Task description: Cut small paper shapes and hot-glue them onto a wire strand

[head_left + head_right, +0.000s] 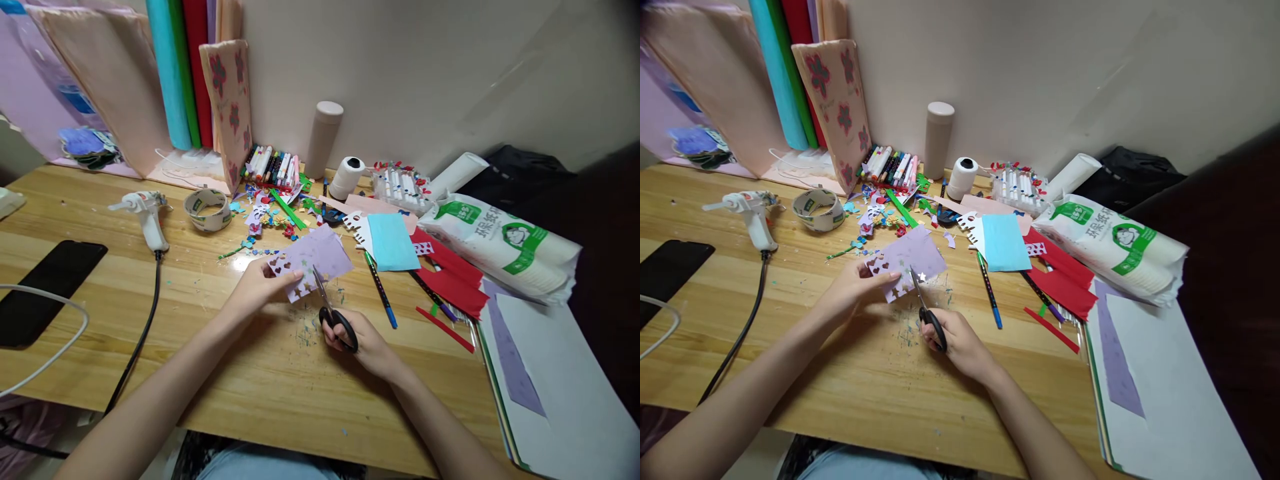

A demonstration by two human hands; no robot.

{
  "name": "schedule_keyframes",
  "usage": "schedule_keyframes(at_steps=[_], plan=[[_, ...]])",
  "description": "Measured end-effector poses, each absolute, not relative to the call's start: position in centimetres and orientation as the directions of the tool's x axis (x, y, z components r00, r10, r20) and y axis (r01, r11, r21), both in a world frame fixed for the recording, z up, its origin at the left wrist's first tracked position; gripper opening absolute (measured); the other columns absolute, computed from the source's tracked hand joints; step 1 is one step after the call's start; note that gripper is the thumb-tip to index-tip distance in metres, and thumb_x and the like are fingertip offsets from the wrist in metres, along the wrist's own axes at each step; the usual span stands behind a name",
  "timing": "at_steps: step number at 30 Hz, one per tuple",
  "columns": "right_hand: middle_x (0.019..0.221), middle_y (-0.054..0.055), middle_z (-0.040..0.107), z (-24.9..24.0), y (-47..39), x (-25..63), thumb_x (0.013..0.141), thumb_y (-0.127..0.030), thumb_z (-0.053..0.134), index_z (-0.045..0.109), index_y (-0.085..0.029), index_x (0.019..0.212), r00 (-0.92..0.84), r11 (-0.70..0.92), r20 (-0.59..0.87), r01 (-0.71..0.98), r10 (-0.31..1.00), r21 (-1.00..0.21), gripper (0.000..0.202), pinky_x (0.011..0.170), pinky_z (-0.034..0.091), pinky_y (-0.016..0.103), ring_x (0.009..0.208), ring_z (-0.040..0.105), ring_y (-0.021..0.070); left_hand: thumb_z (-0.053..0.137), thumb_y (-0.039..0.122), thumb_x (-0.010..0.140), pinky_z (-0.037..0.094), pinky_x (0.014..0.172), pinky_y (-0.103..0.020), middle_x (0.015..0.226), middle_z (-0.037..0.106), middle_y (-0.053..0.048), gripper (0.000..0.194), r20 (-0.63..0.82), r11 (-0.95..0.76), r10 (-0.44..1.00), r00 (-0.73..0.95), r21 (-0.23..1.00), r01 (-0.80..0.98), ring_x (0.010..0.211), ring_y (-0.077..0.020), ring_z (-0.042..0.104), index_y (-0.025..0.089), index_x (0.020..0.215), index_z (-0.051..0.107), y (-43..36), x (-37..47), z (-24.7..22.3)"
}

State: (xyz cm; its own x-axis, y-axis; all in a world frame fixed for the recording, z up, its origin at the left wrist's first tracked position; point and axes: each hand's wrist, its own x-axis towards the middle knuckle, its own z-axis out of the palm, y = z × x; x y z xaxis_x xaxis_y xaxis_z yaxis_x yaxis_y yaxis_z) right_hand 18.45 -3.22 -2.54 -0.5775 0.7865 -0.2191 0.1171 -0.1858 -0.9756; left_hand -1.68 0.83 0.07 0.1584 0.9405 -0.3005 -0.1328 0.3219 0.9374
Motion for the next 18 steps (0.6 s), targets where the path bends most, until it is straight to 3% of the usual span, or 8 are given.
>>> schedule_keyframes(at_steps=[6, 12, 18], plan=[[0.057, -0.002, 0.040, -2.8, -3.4, 18.4, 0.077, -0.070, 0.045, 0.042, -0.016, 0.066, -0.628, -0.207, -0.215, 0.087, 0.748, -0.975, 0.055, 0.048, 0.023, 0.023, 0.052, 0.032, 0.0090, 0.075, 0.037, 0.061, 0.041, 0.057, -0.022, 0.075, 0.067, -0.004, 0.034, -0.302, 0.321, 0.942, 0.146, 0.939, -0.125, 0.059, -0.0104, 0.056, 0.012, 0.083, 0.066, 1.3, -2.2, 0.2], [0.061, -0.002, 0.041, -2.5, -3.7, 18.3, 0.075, -0.072, 0.045, 0.043, -0.015, 0.072, -0.703, -0.273, -0.202, 0.011, 0.682, -0.962, 0.057, 0.050, 0.025, 0.023, 0.054, 0.034, 0.0094, 0.074, 0.034, 0.062, 0.040, 0.057, -0.021, 0.074, 0.066, -0.003, 0.032, -0.206, 0.218, 0.964, 0.166, 0.974, -0.055, 0.060, -0.0101, 0.054, 0.012, 0.084, 0.065, 1.1, -2.0, 1.0], [0.061, -0.002, 0.040, -2.2, -3.8, 18.4, 0.076, -0.072, 0.046, 0.043, -0.016, 0.069, -0.700, -0.274, -0.222, 0.039, 0.678, -0.961, 0.057, 0.050, 0.025, 0.023, 0.054, 0.032, 0.0092, 0.073, 0.033, 0.063, 0.038, 0.054, -0.020, 0.069, 0.061, -0.001, 0.026, -0.200, 0.200, 0.957, 0.213, 0.980, 0.018, 0.058, -0.0086, 0.051, 0.012, 0.074, 0.064, 1.1, -2.4, 1.0]])
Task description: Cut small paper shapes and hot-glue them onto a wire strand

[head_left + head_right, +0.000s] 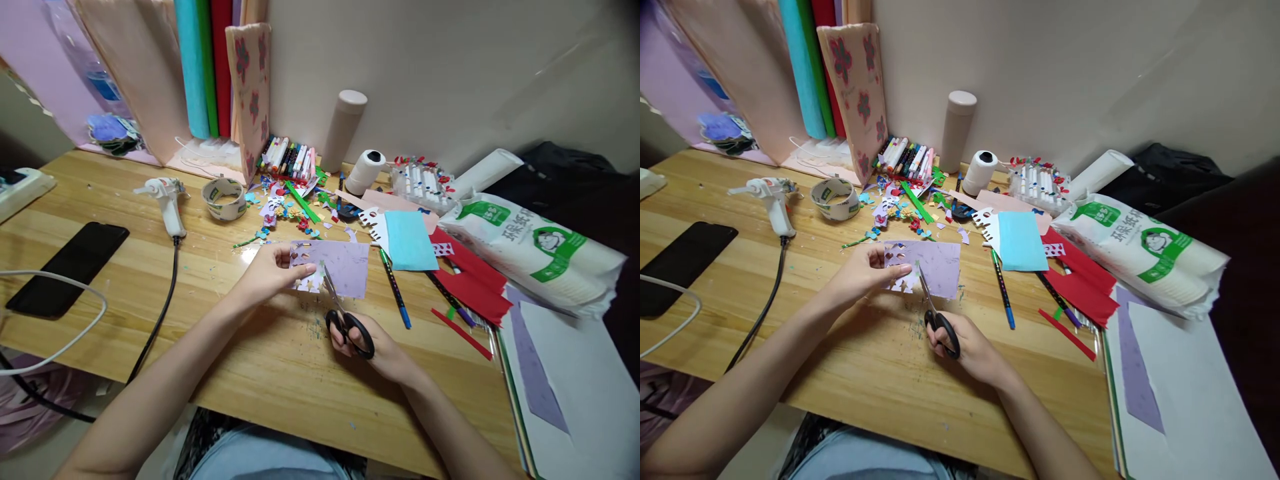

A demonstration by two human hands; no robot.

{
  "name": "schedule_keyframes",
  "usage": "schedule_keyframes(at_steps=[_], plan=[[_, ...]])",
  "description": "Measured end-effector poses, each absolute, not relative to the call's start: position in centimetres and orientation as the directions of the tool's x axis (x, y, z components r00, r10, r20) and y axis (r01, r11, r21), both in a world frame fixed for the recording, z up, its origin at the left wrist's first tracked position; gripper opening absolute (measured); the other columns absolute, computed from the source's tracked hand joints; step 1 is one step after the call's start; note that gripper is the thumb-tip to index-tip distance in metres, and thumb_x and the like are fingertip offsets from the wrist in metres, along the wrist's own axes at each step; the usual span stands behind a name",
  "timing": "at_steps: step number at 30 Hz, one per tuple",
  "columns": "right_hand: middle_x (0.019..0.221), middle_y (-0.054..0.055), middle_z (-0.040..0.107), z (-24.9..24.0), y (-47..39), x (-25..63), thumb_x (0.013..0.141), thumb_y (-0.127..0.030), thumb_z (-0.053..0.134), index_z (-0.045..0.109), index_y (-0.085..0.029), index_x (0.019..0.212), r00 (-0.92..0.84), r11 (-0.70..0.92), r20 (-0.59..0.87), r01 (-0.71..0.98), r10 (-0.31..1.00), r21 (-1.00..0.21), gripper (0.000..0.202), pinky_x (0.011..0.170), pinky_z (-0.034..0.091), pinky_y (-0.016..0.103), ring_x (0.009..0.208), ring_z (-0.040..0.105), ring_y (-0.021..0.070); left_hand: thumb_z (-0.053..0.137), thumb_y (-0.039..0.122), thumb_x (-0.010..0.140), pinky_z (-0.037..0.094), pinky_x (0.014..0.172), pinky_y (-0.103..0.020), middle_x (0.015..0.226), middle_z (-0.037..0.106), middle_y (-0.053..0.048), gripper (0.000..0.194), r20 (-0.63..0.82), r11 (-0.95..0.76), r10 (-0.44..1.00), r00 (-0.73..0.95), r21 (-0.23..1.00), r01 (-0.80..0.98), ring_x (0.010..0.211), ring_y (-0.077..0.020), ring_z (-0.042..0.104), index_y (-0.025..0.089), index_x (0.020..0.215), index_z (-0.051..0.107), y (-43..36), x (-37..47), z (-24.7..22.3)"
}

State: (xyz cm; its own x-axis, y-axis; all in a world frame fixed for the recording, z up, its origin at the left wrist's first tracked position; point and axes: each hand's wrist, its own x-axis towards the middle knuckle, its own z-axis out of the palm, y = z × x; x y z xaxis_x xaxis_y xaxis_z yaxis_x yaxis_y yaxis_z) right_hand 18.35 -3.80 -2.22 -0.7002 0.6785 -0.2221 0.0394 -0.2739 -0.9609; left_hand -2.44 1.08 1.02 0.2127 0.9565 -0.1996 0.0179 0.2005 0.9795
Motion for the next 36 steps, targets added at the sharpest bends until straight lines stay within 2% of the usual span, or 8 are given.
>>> schedule_keyframes(at_steps=[7, 11, 18, 25, 32, 36], plan=[[0.059, -0.002, 0.039, -1.8, -3.6, 18.8, 0.074, -0.074, 0.047, 0.041, -0.016, 0.065, -0.749, -0.278, -0.271, 0.121, 0.605, -0.953, 0.058, 0.048, 0.023, 0.023, 0.052, 0.031, 0.0088, 0.070, 0.030, 0.067, 0.032, 0.049, -0.018, 0.061, 0.053, 0.003, 0.021, -0.199, 0.176, 0.907, 0.370, 0.980, 0.094, 0.053, -0.0069, 0.045, 0.013, 0.071, 0.059, 1.5, -3.6, 1.6], [0.057, -0.002, 0.039, -2.0, -3.4, 19.2, 0.074, -0.073, 0.048, 0.042, -0.016, 0.064, -0.766, -0.296, -0.286, 0.131, 0.575, -0.946, 0.058, 0.048, 0.023, 0.023, 0.052, 0.031, 0.0083, 0.065, 0.034, 0.073, 0.030, 0.049, -0.018, 0.060, 0.050, 0.003, 0.024, -0.180, 0.154, 0.884, 0.431, 0.984, 0.094, 0.054, -0.0068, 0.043, 0.013, 0.068, 0.056, 1.6, -3.7, 1.4], [0.058, -0.002, 0.040, -2.0, -3.5, 19.3, 0.074, -0.073, 0.047, 0.043, -0.015, 0.066, -0.791, -0.326, -0.278, 0.106, 0.545, -0.939, 0.058, 0.048, 0.024, 0.022, 0.051, 0.032, 0.0084, 0.061, 0.037, 0.076, 0.027, 0.050, -0.019, 0.060, 0.046, 0.004, 0.027, -0.139, 0.114, 0.893, 0.428, 0.990, 0.084, 0.054, -0.0068, 0.040, 0.014, 0.064, 0.053, 1.5, -3.5, 1.2], [0.056, -0.002, 0.039, -2.0, -3.7, 19.0, 0.075, -0.071, 0.048, 0.042, -0.016, 0.064, -0.758, -0.272, -0.249, 0.099, 0.603, -0.957, 0.057, 0.047, 0.022, 0.023, 0.050, 0.030, 0.0086, 0.061, 0.038, 0.075, 0.028, 0.051, -0.020, 0.058, 0.045, 0.004, 0.029, -0.122, 0.091, 0.895, 0.429, 0.992, 0.093, 0.054, -0.0077, 0.040, 0.014, 0.060, 0.051, 1.4, -3.7, 1.7], [0.056, -0.003, 0.039, -1.9, -3.9, 18.5, 0.073, -0.071, 0.051, 0.041, -0.017, 0.064, -0.713, -0.285, -0.238, 0.056, 0.660, -0.957, 0.056, 0.046, 0.021, 0.023, 0.049, 0.029, 0.0081, 0.064, 0.038, 0.073, 0.031, 0.052, -0.019, 0.060, 0.051, 0.004, 0.027, -0.085, 0.078, 0.932, 0.352, 0.996, 0.033, 0.054, -0.0068, 0.044, 0.014, 0.065, 0.057, 1.4, -3.3, 1.2], [0.057, -0.002, 0.039, -2.0, -4.0, 18.4, 0.074, -0.071, 0.050, 0.042, -0.016, 0.066, -0.682, -0.273, -0.203, 0.004, 0.703, -0.962, 0.056, 0.046, 0.023, 0.023, 0.049, 0.030, 0.0085, 0.069, 0.039, 0.069, 0.034, 0.051, -0.019, 0.066, 0.059, 0.001, 0.028, -0.123, 0.137, 0.955, 0.270, 0.990, -0.032, 0.054, -0.0073, 0.047, 0.013, 0.075, 0.062, 1.0, -2.4, 0.7]])
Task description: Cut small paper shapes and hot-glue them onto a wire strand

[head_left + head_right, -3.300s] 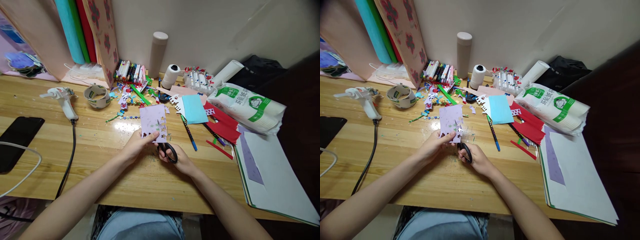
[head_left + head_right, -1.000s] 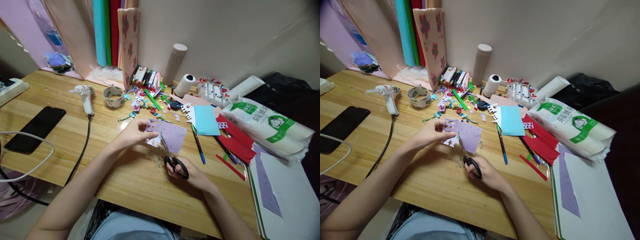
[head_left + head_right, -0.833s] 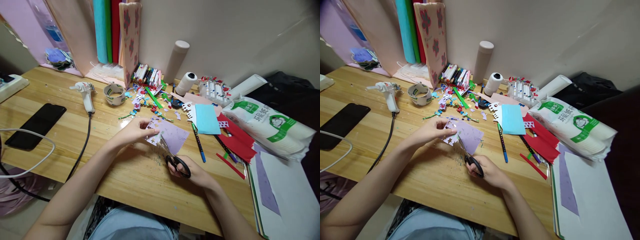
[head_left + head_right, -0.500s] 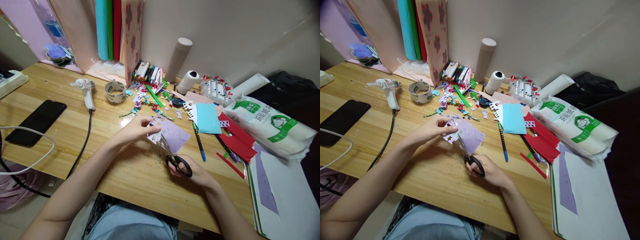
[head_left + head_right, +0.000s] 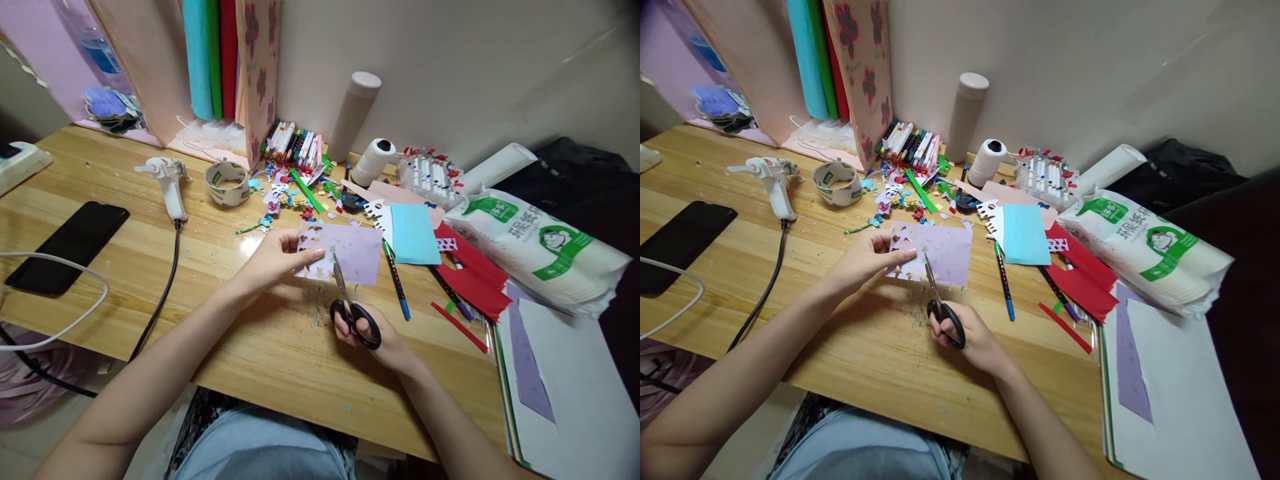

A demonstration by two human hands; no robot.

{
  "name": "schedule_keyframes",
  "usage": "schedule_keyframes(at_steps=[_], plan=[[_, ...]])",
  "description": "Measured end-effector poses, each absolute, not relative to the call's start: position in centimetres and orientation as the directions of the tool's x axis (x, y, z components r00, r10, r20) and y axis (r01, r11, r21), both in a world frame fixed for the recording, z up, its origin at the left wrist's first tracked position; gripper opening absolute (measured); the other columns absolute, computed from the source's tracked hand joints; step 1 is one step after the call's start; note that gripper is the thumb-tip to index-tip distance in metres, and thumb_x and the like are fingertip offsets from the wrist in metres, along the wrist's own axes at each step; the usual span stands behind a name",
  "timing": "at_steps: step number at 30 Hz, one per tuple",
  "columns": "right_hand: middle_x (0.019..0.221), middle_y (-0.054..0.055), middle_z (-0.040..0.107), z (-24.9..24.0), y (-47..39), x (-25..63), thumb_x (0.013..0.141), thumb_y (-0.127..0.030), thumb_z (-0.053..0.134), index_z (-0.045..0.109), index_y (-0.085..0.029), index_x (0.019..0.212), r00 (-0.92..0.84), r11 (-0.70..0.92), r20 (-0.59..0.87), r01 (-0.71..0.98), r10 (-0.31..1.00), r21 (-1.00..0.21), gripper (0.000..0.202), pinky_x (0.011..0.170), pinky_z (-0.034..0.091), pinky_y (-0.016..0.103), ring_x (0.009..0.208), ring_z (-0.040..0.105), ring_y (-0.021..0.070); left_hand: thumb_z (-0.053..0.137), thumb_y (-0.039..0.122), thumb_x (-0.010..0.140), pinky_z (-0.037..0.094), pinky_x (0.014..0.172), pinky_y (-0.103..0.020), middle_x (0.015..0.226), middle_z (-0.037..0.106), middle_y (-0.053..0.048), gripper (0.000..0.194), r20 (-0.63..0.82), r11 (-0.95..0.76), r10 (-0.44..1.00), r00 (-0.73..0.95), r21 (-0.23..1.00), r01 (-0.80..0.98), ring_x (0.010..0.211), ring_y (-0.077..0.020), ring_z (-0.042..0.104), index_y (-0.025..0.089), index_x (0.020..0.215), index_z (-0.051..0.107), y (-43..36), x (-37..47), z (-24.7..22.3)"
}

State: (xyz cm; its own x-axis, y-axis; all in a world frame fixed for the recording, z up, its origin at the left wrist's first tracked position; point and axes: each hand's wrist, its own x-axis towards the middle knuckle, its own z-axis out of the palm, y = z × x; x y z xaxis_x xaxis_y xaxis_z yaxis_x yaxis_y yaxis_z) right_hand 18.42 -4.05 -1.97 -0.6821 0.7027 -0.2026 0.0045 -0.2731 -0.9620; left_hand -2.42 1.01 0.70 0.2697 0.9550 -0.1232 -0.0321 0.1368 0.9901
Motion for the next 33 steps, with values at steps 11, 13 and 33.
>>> schedule_keyframes(at_steps=[11, 13, 33], plan=[[0.057, -0.003, 0.038, -2.35, -4.04, 18.59, 0.073, -0.074, 0.046, 0.044, -0.016, 0.068, -0.654, -0.252, -0.174, -0.027, 0.737, -0.967, 0.059, 0.046, 0.024, 0.022, 0.048, 0.029, 0.0081, 0.072, 0.037, 0.066, 0.044, 0.064, -0.022, 0.085, 0.067, -0.004, 0.033, -0.145, 0.178, 0.963, 0.226, 0.976, -0.130, 0.070, -0.0123, 0.058, 0.013, 0.087, 0.066, 0.44, -1.50, 0.56], [0.057, -0.003, 0.038, -2.38, -3.97, 18.66, 0.073, -0.074, 0.045, 0.044, -0.016, 0.067, -0.656, -0.246, -0.177, -0.014, 0.734, -0.969, 0.059, 0.046, 0.023, 0.022, 0.048, 0.029, 0.0082, 0.072, 0.037, 0.066, 0.044, 0.064, -0.022, 0.084, 0.067, -0.004, 0.033, -0.142, 0.175, 0.965, 0.223, 0.975, -0.136, 0.070, -0.0123, 0.058, 0.013, 0.089, 0.066, 0.45, -1.50, 0.62], [0.055, -0.003, 0.038, -1.93, -3.67, 18.74, 0.073, -0.073, 0.049, 0.041, -0.017, 0.063, -0.656, -0.224, -0.222, 0.083, 0.721, -0.971, 0.057, 0.045, 0.021, 0.023, 0.048, 0.029, 0.0084, 0.068, 0.039, 0.070, 0.032, 0.050, -0.019, 0.060, 0.053, 0.003, 0.026, -0.090, 0.096, 0.982, 0.166, 0.995, -0.029, 0.053, -0.0069, 0.044, 0.014, 0.067, 0.059, 0.83, -1.93, 1.15]])
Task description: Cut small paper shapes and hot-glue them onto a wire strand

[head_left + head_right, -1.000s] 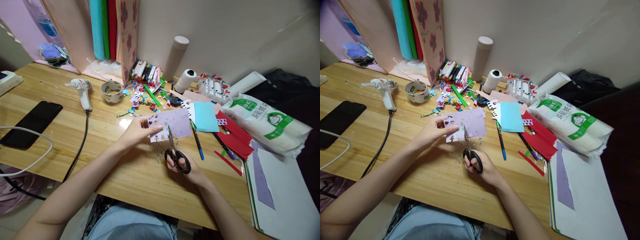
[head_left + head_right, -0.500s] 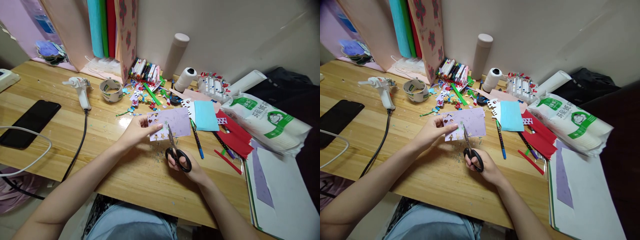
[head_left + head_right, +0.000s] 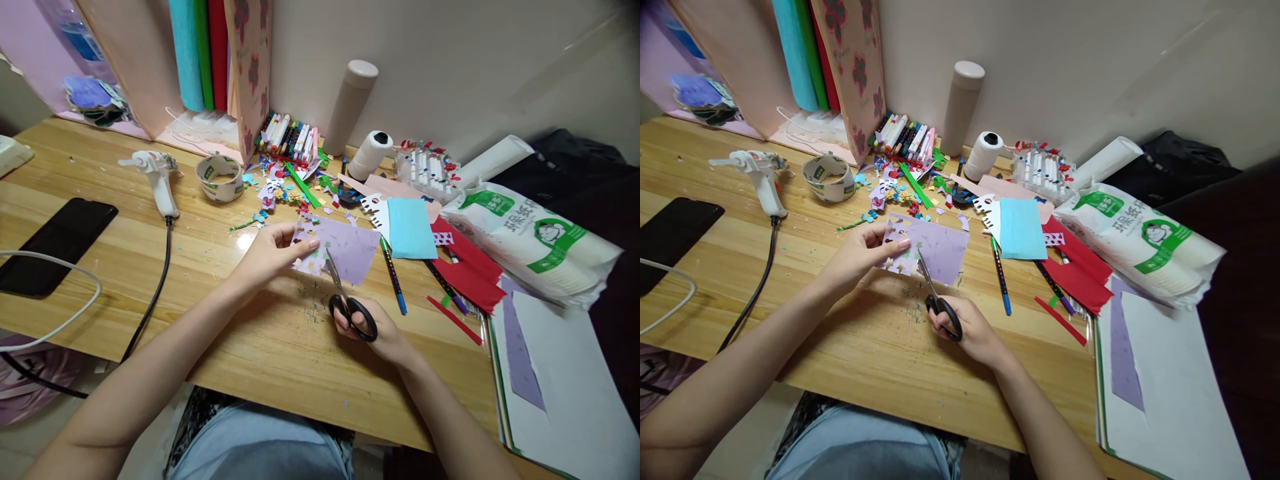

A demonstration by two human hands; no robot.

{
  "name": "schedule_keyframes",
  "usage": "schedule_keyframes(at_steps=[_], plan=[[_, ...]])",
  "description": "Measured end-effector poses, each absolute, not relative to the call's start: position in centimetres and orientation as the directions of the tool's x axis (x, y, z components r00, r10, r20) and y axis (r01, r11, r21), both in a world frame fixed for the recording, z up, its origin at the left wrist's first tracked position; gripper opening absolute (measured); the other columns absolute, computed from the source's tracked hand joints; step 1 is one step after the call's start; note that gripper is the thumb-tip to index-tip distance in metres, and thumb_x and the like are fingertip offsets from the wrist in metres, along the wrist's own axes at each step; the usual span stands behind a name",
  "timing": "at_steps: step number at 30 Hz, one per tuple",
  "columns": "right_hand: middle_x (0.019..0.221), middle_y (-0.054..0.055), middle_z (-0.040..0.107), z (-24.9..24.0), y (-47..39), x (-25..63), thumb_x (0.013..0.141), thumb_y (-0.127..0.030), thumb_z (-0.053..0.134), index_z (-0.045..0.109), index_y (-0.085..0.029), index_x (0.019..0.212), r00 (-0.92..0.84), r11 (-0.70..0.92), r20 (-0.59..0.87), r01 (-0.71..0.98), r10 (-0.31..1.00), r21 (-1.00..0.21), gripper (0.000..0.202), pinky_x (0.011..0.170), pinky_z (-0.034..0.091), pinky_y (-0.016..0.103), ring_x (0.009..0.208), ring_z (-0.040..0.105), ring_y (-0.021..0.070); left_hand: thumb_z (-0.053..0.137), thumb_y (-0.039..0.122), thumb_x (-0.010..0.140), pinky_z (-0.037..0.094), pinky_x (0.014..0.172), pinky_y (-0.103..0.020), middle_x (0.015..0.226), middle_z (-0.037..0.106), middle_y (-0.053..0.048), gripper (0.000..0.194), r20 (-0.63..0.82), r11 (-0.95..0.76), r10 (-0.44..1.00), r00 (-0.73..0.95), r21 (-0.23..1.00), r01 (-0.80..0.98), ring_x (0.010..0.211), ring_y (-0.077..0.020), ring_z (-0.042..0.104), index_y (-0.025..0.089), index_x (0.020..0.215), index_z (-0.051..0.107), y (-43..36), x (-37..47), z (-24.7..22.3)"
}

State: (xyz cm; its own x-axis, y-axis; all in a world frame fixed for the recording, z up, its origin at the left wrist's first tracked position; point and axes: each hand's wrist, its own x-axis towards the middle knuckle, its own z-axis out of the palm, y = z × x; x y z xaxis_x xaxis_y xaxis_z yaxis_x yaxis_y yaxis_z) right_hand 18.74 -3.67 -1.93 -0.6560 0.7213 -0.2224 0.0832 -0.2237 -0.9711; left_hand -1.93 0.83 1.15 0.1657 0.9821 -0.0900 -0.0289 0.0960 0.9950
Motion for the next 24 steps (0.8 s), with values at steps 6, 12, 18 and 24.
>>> schedule_keyframes(at_steps=[6, 12, 18, 24], plan=[[0.056, -0.002, 0.039, -2.1, -3.7, 18.8, 0.077, -0.071, 0.045, 0.041, -0.017, 0.064, -0.680, -0.209, -0.216, 0.093, 0.701, -0.973, 0.056, 0.047, 0.023, 0.023, 0.049, 0.031, 0.0086, 0.067, 0.038, 0.071, 0.032, 0.053, -0.020, 0.061, 0.051, 0.003, 0.026, -0.079, 0.076, 0.981, 0.176, 0.997, 0.023, 0.056, -0.0072, 0.044, 0.013, 0.068, 0.059, 1.0, -2.3, 1.2], [0.060, -0.002, 0.040, -2.3, -4.1, 18.2, 0.075, -0.071, 0.048, 0.043, -0.016, 0.069, -0.696, -0.283, -0.215, 0.017, 0.685, -0.959, 0.056, 0.048, 0.025, 0.023, 0.051, 0.033, 0.0088, 0.067, 0.036, 0.072, 0.033, 0.052, -0.019, 0.062, 0.052, 0.003, 0.023, -0.084, 0.089, 0.973, 0.214, 0.996, -0.016, 0.055, -0.0067, 0.043, 0.014, 0.070, 0.061, 1.0, -2.2, 0.9], [0.060, -0.002, 0.039, -2.3, -4.5, 17.8, 0.075, -0.073, 0.045, 0.042, -0.016, 0.070, -0.688, -0.283, -0.196, -0.014, 0.699, -0.959, 0.058, 0.049, 0.024, 0.023, 0.052, 0.031, 0.0083, 0.069, 0.035, 0.069, 0.035, 0.053, -0.019, 0.063, 0.056, 0.002, 0.023, -0.084, 0.103, 0.967, 0.240, 0.993, -0.065, 0.056, -0.0069, 0.046, 0.013, 0.072, 0.063, 0.9, -2.0, 0.9], [0.059, -0.003, 0.038, -2.3, -4.1, 18.2, 0.075, -0.072, 0.047, 0.042, -0.016, 0.068, -0.709, -0.290, -0.218, 0.021, 0.670, -0.957, 0.057, 0.048, 0.023, 0.023, 0.051, 0.029, 0.0080, 0.069, 0.037, 0.068, 0.038, 0.055, -0.019, 0.067, 0.059, 0.000, 0.026, -0.112, 0.126, 0.960, 0.255, 0.991, -0.039, 0.058, -0.0078, 0.049, 0.012, 0.073, 0.063, 1.0, -2.2, 1.1]])
